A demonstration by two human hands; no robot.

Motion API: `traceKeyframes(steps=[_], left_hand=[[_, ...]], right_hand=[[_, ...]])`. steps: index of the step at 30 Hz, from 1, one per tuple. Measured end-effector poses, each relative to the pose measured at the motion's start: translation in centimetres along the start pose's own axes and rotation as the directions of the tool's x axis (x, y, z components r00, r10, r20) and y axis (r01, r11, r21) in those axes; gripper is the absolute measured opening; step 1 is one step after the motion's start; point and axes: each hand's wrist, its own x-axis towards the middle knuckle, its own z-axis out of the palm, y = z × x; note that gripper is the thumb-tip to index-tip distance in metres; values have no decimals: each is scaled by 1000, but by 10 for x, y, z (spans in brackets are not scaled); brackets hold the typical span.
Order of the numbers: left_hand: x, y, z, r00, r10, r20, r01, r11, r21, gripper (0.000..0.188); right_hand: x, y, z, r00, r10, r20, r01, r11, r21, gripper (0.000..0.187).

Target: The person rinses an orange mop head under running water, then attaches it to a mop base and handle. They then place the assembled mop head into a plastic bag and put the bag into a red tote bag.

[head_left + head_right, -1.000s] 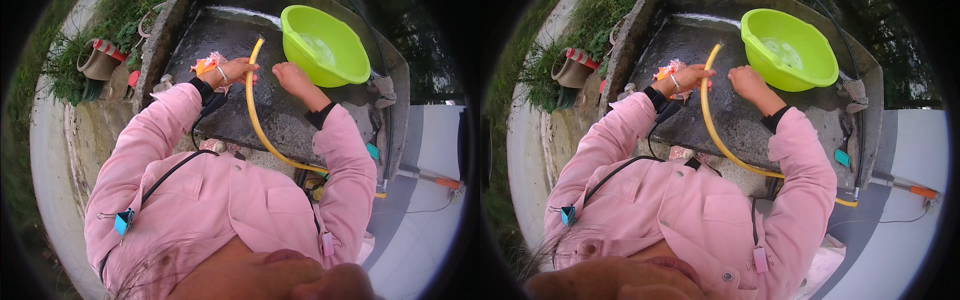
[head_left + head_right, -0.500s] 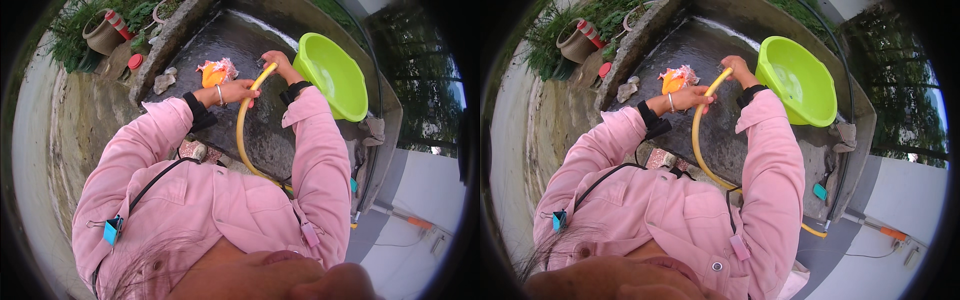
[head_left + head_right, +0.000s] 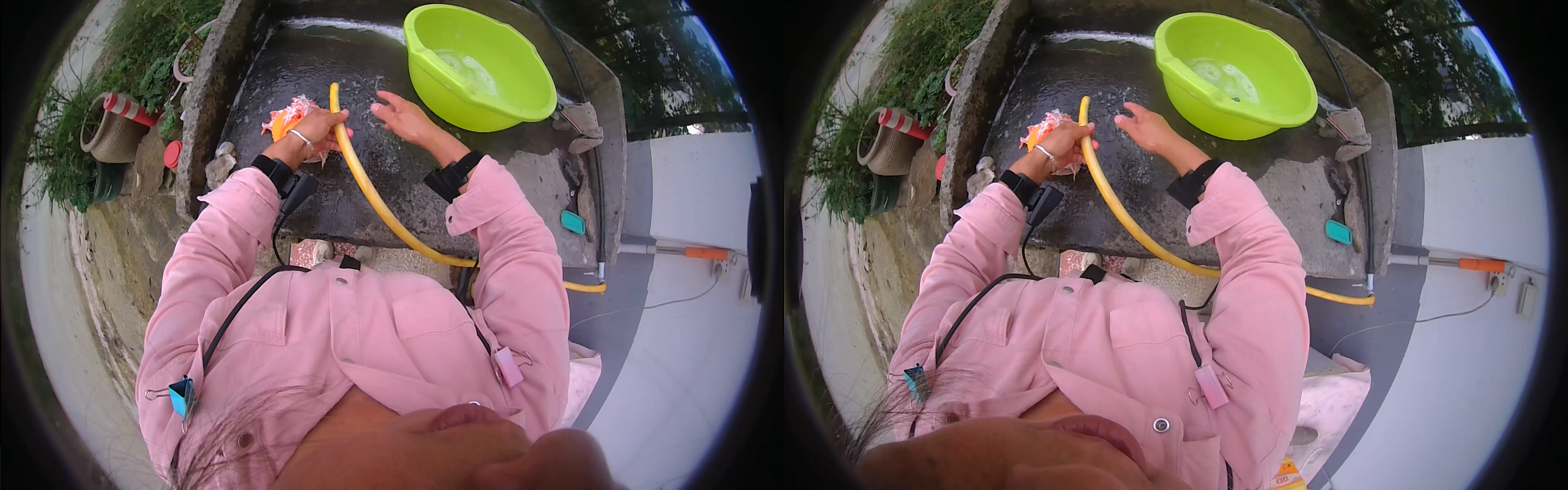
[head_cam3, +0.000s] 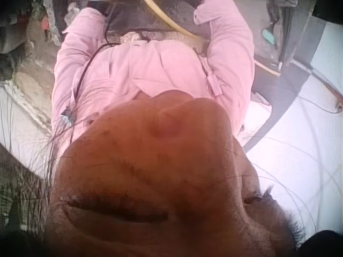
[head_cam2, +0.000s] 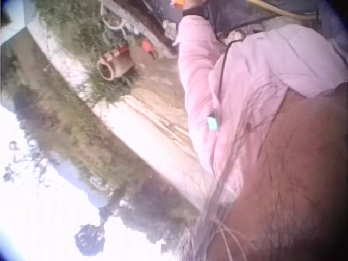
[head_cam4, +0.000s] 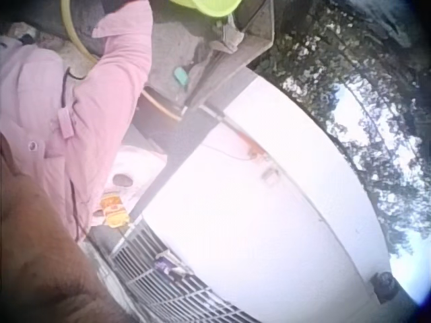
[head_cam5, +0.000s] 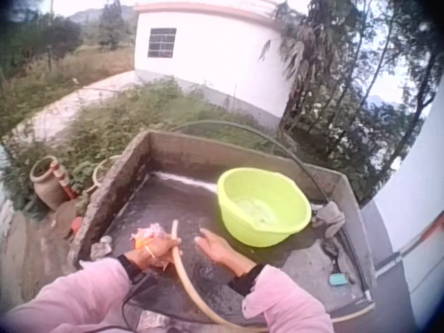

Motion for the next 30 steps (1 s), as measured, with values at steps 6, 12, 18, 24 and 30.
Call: traceKeyframes(steps=[6,12,18,24,30], left_hand=[[21,87,41,978,209,5,-206,968,-142,24],[82,197,91,908,313,277,-278,948,-158,23],[118,228,141,875,268,403,-334,937,103,52],[92,172,159,936,175,307,-282,892,354,76],[62,151,119,918,276,285,-395,715,578,43]], right_hand=[[-189,37,-28,875,193,443,-464,595,657,48],[-310,78,-53,944,280,-176,-281,960,23,38],[-358,83,-43,741,112,-662,-341,912,-227,44],[-358,50,-83,501,57,-864,-348,927,-141,53],[-309,73,-144,643,43,-765,-314,925,-212,46]])
